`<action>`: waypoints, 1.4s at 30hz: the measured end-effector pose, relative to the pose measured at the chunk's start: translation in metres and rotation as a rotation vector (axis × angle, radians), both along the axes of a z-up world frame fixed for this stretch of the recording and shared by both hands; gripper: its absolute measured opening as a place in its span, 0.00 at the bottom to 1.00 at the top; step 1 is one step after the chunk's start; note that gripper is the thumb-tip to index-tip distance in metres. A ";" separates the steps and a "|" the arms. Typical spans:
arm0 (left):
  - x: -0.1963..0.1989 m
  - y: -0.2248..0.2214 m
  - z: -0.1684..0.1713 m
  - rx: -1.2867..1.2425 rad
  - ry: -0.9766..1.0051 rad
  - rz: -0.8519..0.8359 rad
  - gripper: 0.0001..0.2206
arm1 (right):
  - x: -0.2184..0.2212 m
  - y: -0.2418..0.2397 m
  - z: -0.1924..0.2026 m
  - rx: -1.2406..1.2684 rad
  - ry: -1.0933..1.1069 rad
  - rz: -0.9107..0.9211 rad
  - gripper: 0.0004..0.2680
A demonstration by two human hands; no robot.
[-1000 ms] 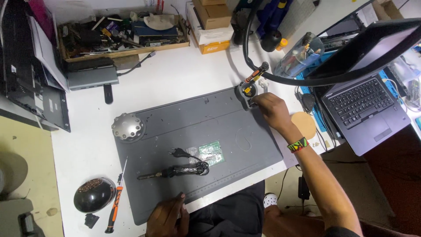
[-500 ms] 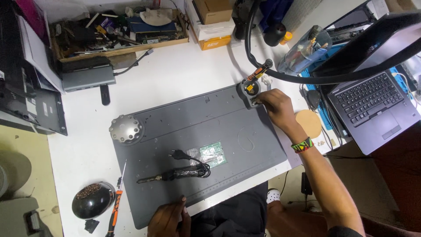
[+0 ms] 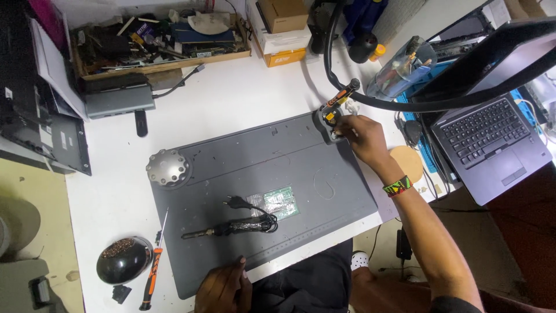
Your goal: Disassembling a laptop component and handling a small circuit board using a screwdriver
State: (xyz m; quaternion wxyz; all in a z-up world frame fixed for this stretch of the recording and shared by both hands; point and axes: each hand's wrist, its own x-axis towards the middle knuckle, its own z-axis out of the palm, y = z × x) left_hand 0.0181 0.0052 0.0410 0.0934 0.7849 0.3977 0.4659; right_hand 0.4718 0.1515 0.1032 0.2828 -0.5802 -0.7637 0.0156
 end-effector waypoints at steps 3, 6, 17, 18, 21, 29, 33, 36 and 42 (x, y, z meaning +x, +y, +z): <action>-0.001 0.001 -0.014 0.090 0.021 -0.018 0.13 | -0.003 -0.002 0.007 0.052 -0.122 0.042 0.04; -0.002 -0.002 0.004 -0.006 0.039 -0.017 0.12 | -0.001 0.000 -0.005 0.051 -0.179 0.037 0.05; -0.005 0.000 0.014 0.057 0.061 -0.047 0.10 | -0.033 -0.036 0.029 0.033 -0.343 -0.207 0.14; -0.005 -0.001 0.013 0.046 0.050 -0.043 0.10 | -0.035 -0.041 0.036 0.101 -0.261 -0.213 0.15; -0.005 0.000 0.012 0.024 0.039 -0.066 0.09 | -0.028 -0.062 0.012 -0.020 -0.174 -0.172 0.14; -0.005 -0.001 0.023 -0.063 -0.008 -0.076 0.09 | -0.107 -0.104 -0.005 -0.200 -0.137 -0.023 0.15; -0.004 -0.004 0.018 -0.089 -0.016 -0.037 0.10 | -0.105 -0.101 -0.017 -0.230 -0.128 -0.042 0.06; -0.003 -0.005 0.029 -0.102 -0.009 -0.010 0.10 | -0.091 -0.087 -0.021 -0.152 -0.029 0.117 0.06; -0.005 -0.005 0.015 -0.085 0.018 -0.038 0.11 | -0.093 -0.070 -0.001 -0.256 -0.238 0.261 0.03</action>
